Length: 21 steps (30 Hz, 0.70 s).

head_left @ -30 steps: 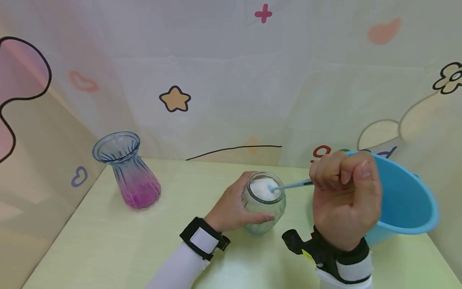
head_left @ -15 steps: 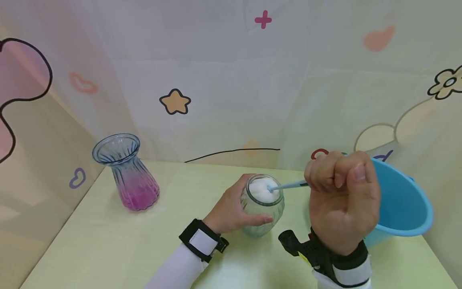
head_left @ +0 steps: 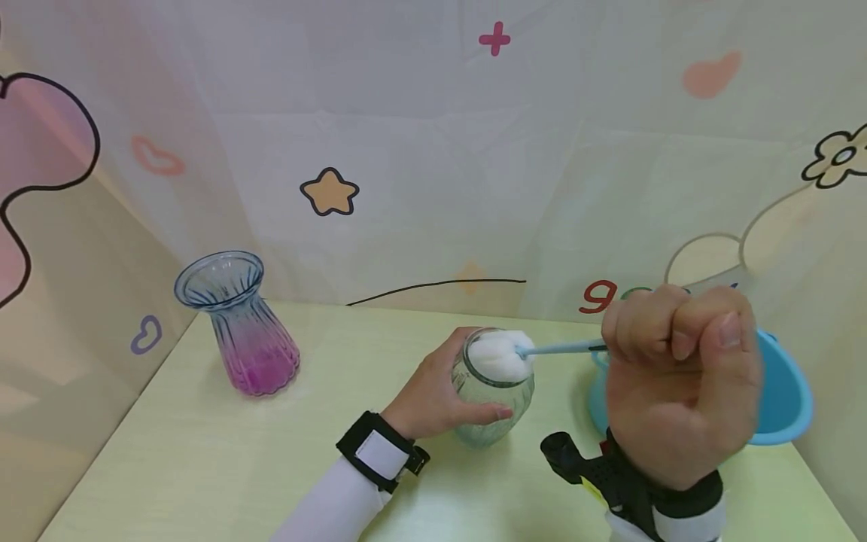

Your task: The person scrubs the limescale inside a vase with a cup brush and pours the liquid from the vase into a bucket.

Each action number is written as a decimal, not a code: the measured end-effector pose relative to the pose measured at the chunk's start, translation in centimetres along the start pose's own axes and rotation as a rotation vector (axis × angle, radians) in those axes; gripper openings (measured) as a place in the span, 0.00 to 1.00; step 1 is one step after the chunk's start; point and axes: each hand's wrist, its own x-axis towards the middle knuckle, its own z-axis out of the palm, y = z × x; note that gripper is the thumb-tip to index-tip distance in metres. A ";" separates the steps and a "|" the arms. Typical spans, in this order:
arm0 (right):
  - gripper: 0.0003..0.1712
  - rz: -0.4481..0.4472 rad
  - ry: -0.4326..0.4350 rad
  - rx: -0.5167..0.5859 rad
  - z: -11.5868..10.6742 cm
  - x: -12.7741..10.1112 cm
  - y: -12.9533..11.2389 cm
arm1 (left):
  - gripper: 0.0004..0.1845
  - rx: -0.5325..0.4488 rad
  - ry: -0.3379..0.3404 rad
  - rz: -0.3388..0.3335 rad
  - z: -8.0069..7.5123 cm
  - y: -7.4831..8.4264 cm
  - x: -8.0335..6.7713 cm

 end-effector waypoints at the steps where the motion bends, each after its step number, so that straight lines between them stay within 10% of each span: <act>1: 0.19 -0.002 0.006 0.024 -0.1 0.0 -0.1 | 0.46 0.001 0.000 -0.002 0.0 0.0 0.0; 21: 0.21 -0.101 0.069 0.183 -1.4 0.0 -3.1 | 0.47 0.034 -0.001 0.003 -0.1 0.0 -0.1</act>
